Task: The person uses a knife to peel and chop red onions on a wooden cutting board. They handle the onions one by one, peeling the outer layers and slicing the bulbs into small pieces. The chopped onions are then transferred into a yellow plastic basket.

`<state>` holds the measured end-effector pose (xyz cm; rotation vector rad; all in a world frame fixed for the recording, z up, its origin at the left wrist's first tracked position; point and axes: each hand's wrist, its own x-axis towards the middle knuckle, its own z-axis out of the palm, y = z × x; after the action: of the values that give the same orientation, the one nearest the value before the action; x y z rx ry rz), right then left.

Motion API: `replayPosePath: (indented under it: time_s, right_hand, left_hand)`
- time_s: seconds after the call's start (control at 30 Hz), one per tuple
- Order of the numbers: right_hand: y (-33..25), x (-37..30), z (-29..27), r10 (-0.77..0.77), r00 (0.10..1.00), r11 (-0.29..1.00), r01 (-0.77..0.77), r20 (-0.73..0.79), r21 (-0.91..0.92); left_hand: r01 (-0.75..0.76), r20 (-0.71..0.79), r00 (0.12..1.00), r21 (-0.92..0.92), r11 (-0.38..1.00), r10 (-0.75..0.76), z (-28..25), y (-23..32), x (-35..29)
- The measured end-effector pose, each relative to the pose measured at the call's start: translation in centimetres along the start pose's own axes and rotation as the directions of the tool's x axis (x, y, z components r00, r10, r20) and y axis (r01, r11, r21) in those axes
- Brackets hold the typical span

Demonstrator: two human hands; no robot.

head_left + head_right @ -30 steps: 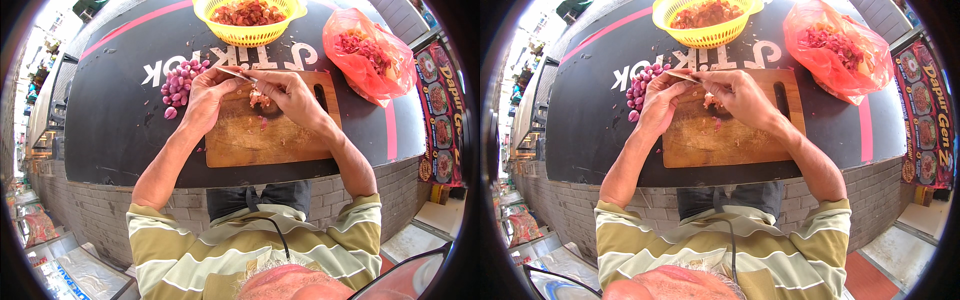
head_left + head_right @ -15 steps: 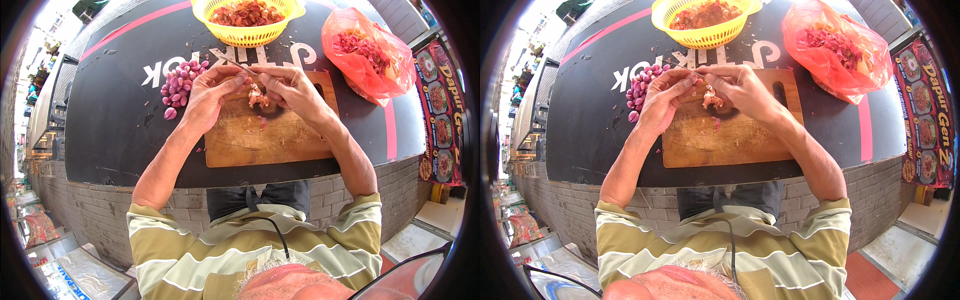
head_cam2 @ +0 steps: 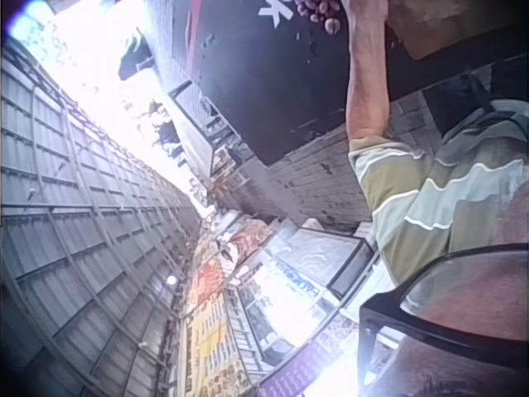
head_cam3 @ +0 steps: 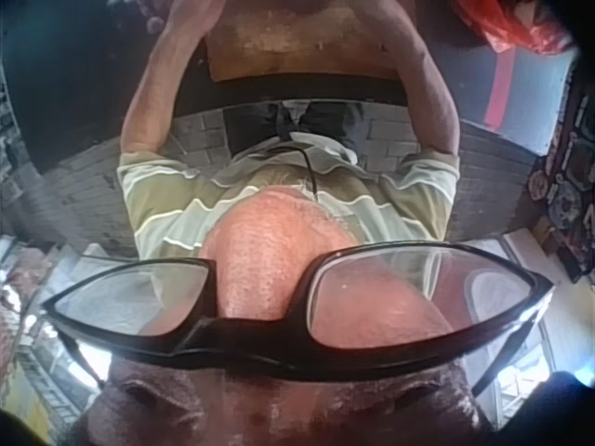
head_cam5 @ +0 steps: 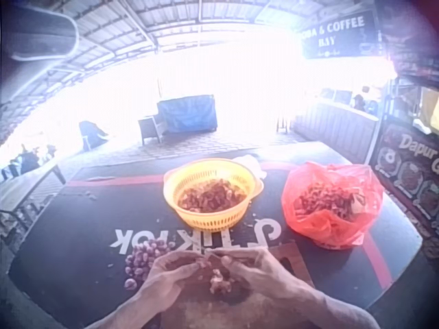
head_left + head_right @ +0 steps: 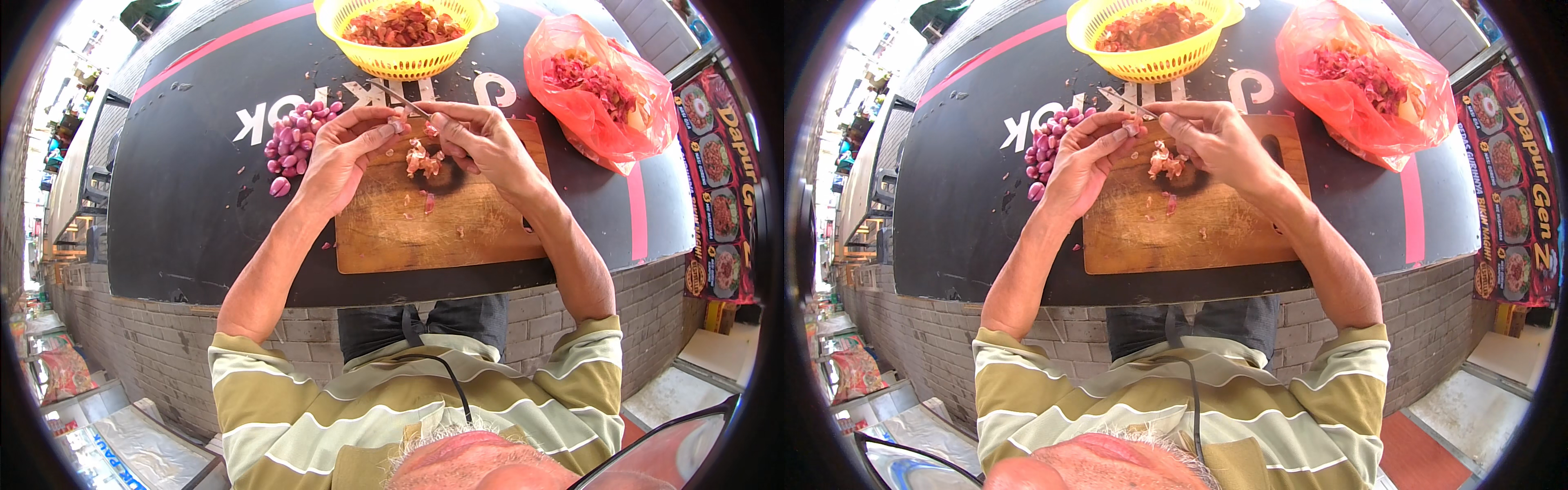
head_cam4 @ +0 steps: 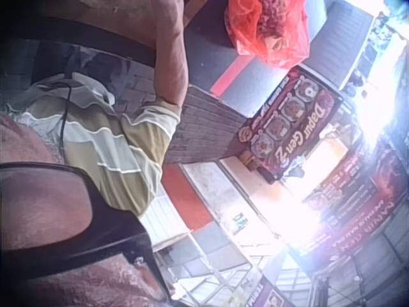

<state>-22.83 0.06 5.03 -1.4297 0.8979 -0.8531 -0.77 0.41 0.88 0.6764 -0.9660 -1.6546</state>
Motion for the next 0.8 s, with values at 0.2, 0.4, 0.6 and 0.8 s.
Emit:
replayPosePath:
  time_s: [0.2, 0.4, 0.6, 0.8]
  right_hand:
    - [-0.3, -0.1, -0.3, 0.018, 1.000, 1.000, -0.018, -0.004, -0.008]
    - [-0.4, -0.2, -0.3, 0.028, 1.000, 0.999, -0.028, 0.002, -0.033]
    - [-0.3, 0.2, -1.0, 0.003, 1.000, 0.999, -0.002, -0.007, 0.051]
    - [-0.2, 0.6, -1.9, -0.019, 0.948, 0.975, 0.087, 0.317, -0.203]
  left_hand:
    - [0.042, 0.028, 0.999, -0.099, 0.994, -0.039, -0.1, 0.3, 0.0]
    - [0.043, -0.004, 0.999, -0.123, 0.991, -0.043, -0.1, 0.2, 0.1]
    - [0.038, -0.034, 0.999, -0.125, 0.991, -0.042, -0.5, 0.1, 0.5]
    - [0.018, -0.073, 0.997, -0.082, 0.996, -0.024, -1.3, -0.3, 0.7]
